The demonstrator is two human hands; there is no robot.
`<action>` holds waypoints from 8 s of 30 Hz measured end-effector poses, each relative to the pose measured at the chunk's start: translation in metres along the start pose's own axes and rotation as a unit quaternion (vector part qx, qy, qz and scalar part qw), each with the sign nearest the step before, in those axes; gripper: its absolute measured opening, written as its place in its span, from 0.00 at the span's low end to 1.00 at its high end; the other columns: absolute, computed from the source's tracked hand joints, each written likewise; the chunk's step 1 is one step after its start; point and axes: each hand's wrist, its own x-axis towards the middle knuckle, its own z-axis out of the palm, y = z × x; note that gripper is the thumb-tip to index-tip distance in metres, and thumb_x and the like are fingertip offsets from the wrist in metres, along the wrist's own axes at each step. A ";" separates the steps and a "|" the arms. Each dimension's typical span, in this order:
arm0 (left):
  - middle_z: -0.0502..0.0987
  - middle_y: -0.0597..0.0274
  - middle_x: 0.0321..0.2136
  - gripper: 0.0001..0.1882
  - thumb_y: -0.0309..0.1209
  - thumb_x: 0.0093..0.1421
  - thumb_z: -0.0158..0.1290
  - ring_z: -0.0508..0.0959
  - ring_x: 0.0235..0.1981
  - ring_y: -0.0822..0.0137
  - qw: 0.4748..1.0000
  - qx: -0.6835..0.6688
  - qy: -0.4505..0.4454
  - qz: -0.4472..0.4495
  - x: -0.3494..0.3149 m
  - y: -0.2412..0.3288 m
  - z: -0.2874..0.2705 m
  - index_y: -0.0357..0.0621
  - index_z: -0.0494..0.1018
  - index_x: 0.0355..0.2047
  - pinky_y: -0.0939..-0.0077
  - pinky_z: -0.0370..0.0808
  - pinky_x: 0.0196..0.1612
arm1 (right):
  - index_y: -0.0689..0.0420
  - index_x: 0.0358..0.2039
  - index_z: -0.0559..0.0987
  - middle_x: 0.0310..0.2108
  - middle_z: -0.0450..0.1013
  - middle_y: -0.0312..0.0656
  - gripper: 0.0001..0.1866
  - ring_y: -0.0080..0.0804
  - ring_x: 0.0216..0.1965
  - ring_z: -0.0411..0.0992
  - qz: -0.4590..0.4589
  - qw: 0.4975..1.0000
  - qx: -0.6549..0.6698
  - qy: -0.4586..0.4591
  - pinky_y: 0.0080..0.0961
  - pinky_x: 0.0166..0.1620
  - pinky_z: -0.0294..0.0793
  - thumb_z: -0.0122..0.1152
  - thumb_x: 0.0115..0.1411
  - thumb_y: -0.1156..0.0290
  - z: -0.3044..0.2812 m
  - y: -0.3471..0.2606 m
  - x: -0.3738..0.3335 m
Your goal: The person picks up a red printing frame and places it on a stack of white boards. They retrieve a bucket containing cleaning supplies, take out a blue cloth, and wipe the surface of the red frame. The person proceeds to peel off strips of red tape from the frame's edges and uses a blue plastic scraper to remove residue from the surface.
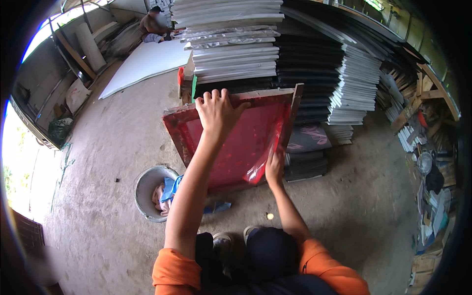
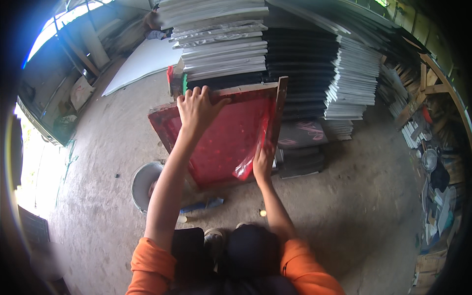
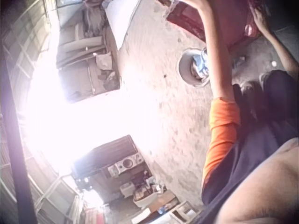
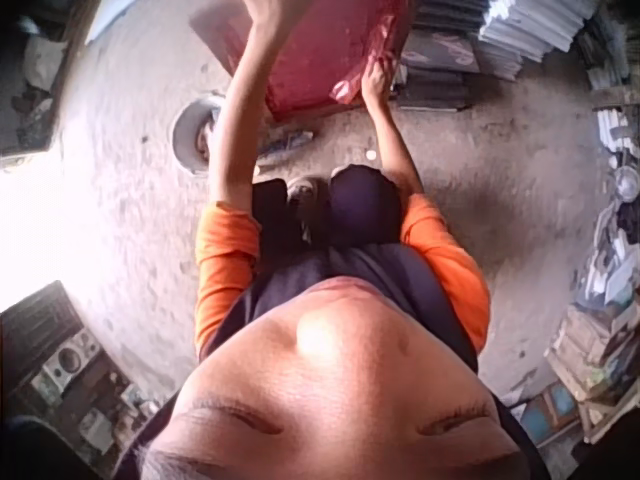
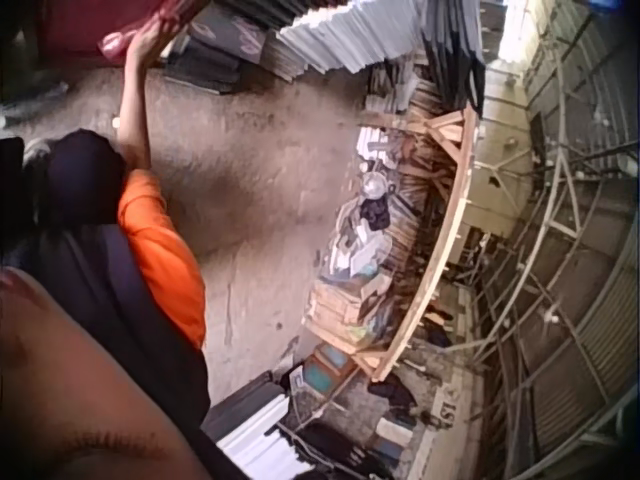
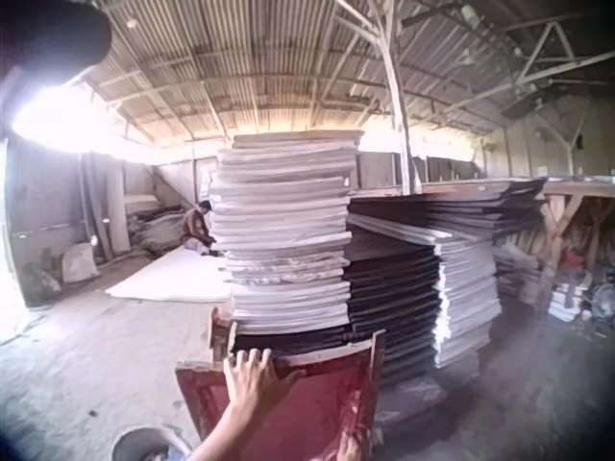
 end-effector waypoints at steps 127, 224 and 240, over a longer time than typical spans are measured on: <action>0.73 0.51 0.40 0.17 0.37 0.62 0.41 0.75 0.38 0.58 0.887 -0.386 -0.131 -0.218 -0.293 -0.296 -0.125 0.44 0.67 0.48 0.69 0.72 0.40 | 0.59 0.47 0.65 0.43 0.65 0.49 0.28 0.43 0.47 0.65 -0.218 0.708 0.296 -0.603 0.34 0.48 0.64 0.55 0.53 0.52 0.082 -0.332 -0.057; 0.77 0.53 0.28 0.13 0.38 0.51 0.52 0.78 0.31 0.57 0.850 -0.289 -0.243 -0.368 -0.271 -0.292 0.080 0.41 0.74 0.32 0.67 0.73 0.34 | 0.62 0.35 0.69 0.35 0.64 0.50 0.07 0.48 0.38 0.67 -0.113 0.767 0.284 -0.565 0.35 0.40 0.68 0.47 0.55 0.76 0.126 -0.213 -0.063; 0.60 0.41 0.45 0.33 0.42 0.48 0.57 0.61 0.47 0.45 0.930 -0.278 -0.074 -0.229 -0.099 -0.171 0.103 0.37 0.58 0.50 0.57 0.58 0.52 | 0.59 0.45 0.62 0.43 0.60 0.52 0.22 0.48 0.48 0.58 0.012 0.984 0.065 -0.167 0.38 0.51 0.58 0.57 0.50 0.72 0.015 0.002 0.055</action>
